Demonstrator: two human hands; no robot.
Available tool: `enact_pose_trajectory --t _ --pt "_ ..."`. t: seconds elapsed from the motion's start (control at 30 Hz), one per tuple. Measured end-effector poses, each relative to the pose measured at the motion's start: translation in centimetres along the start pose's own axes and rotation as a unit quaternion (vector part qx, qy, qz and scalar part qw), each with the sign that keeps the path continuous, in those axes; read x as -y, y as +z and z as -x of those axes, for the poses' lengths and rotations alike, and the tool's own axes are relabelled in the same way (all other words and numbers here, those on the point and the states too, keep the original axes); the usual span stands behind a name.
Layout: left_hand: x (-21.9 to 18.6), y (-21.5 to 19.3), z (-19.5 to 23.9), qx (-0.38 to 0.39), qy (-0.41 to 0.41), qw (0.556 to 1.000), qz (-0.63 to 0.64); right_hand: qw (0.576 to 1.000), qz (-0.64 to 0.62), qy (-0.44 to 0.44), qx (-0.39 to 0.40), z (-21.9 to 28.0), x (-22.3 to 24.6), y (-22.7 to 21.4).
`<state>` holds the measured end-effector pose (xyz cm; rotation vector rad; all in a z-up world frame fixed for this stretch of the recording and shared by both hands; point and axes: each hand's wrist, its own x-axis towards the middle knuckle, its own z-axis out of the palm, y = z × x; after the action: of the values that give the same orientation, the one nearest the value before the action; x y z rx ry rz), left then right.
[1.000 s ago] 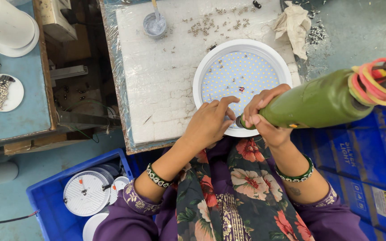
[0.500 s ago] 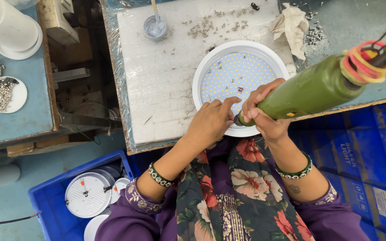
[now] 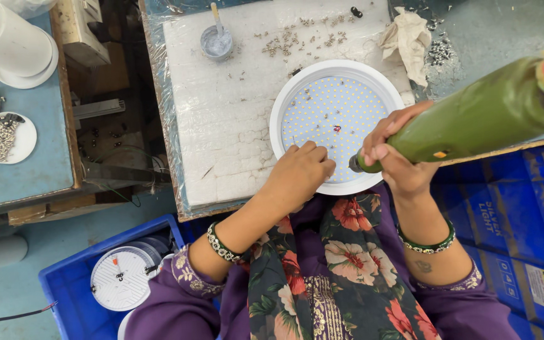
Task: The person assembles a round LED light fixture by placing a LED board into a plastic casing and using an electric screwdriver to secure it with several small screws.
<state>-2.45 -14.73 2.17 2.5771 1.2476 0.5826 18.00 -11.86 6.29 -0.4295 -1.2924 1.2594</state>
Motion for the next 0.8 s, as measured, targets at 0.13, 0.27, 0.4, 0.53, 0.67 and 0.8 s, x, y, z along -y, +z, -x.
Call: enact_pose_trajectory --t 0.13,0.27,0.4,0.53,0.67,0.8 --pt "0.1 0.4 -0.6 -0.008 0.029 0.998 -0.056 1.0 -0.01 0.0 -0.005 -0.1 0.0 0.1" --pt "0.6 0.7 -1.4 -0.031 0.018 0.999 -0.023 1.0 -0.011 0.007 0.007 0.3 -0.3 0.5" --pt "1.0 0.4 -1.0 -0.049 -0.009 0.994 0.099 1.0 -0.006 0.003 0.019 0.3 -0.4 0.8" --pt "1.0 -0.1 -0.8 -0.035 -0.046 0.984 0.169 1.0 -0.007 0.001 0.013 0.0 -0.2 0.9" --pt "1.0 -0.3 -1.0 -0.023 -0.065 0.981 0.183 1.0 -0.014 0.001 0.017 -0.2 -0.1 0.9" --pt "1.0 -0.3 -1.0 -0.025 -0.057 0.981 0.186 1.0 -0.022 -0.001 0.016 -0.2 0.0 1.1"
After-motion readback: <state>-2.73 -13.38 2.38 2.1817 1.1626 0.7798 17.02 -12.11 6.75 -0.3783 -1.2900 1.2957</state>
